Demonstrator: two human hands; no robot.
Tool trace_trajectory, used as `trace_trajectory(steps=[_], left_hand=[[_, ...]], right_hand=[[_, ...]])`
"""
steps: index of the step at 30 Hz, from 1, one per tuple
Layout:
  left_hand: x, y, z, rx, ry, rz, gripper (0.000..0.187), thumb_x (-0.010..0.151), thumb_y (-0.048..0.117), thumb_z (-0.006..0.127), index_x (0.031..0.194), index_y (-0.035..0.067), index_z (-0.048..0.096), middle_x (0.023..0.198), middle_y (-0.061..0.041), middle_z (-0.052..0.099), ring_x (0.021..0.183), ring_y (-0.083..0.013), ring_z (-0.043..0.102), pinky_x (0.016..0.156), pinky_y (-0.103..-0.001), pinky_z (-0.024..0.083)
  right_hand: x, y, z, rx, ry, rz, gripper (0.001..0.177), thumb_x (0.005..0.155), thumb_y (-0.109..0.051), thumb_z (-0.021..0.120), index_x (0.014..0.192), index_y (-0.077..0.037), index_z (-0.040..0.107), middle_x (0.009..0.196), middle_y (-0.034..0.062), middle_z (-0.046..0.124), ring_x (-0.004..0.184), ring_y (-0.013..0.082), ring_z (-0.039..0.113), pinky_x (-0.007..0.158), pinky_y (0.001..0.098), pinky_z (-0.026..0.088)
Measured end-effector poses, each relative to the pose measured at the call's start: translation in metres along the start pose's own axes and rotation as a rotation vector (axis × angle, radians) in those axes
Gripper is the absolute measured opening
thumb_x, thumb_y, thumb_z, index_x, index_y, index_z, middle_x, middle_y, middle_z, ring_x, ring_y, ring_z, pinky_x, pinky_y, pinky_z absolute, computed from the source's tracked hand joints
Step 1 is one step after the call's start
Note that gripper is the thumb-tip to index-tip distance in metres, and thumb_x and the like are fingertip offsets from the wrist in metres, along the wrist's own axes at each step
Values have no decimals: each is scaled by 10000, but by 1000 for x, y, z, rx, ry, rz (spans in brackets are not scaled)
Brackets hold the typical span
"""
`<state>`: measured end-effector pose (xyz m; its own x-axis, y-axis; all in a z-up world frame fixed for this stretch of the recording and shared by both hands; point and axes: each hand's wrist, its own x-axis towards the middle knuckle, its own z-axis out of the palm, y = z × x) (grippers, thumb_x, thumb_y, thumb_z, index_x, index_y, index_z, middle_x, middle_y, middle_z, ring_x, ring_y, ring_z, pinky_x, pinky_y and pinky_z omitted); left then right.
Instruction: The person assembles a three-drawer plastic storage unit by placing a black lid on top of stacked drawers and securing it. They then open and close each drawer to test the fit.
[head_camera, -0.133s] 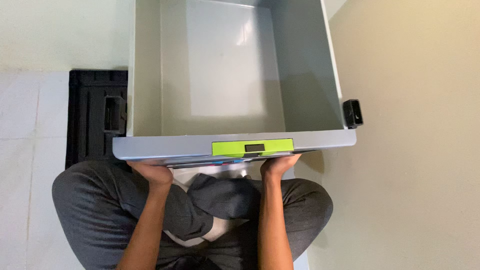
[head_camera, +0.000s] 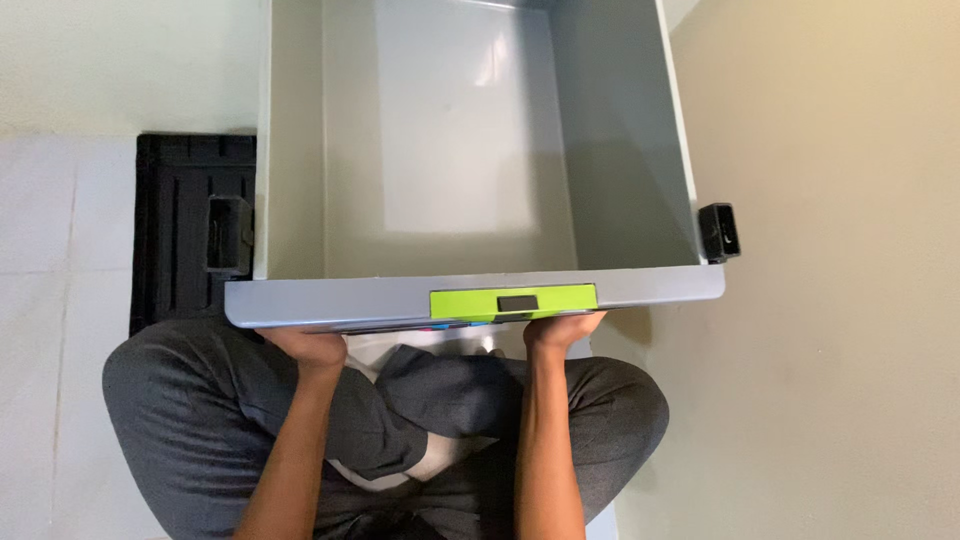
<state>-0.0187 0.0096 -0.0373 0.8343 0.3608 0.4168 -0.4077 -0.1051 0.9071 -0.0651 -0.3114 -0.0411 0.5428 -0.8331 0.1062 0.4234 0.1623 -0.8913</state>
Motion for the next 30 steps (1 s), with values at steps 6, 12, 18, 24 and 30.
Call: trace_trajectory(steps=[6, 12, 18, 24, 30], left_hand=[[-12, -26, -10, -213, -25, -93, 427, 1139, 331, 364, 1393, 3, 461, 1316, -91, 557, 1187, -196, 542, 1090, -355, 455], [-17, -45, -16, -223, -20, -113, 530, 1163, 445, 346, 1490, 29, 380, 1366, -96, 545, 1226, -198, 542, 1144, -375, 446], [-20, -39, -14, -335, 201, -617, 699, 1121, 539, 291, 1490, -46, 393, 1473, -151, 498, 1354, -277, 488, 1164, -456, 402], [-17, 9, -9, -105, -72, -957, 841, 989, 642, 246, 1625, 96, 177, 1668, -134, 287, 1516, -291, 286, 1230, -478, 205], [-12, 45, -11, -73, -190, -1125, 851, 967, 631, 346, 1612, 130, 109, 1661, -119, 203, 1538, -269, 176, 1208, -549, 190]], right_hand=[[3, 7, -10, 46, 0, 45, 426, 1105, -448, 474, 1175, -32, 534, 1047, 96, 643, 914, 239, 675, 785, 403, 598], [2, 5, -11, 76, 0, 99, 327, 1100, -341, 421, 1154, -45, 551, 1073, 69, 648, 961, 191, 660, 857, 356, 565], [-13, -13, 1, -4, 81, 240, 341, 1073, -361, 457, 1213, -62, 542, 1134, 68, 612, 1057, 190, 604, 962, 379, 489], [-40, -24, 15, -228, 135, 658, 784, 896, -656, 362, 1513, -177, 303, 1524, 110, 408, 1345, 284, 440, 1017, 515, 384], [-53, -34, 15, -78, 16, 910, 913, 920, -690, 352, 1562, -47, 267, 1554, 293, 332, 1393, 518, 423, 1091, 601, 437]])
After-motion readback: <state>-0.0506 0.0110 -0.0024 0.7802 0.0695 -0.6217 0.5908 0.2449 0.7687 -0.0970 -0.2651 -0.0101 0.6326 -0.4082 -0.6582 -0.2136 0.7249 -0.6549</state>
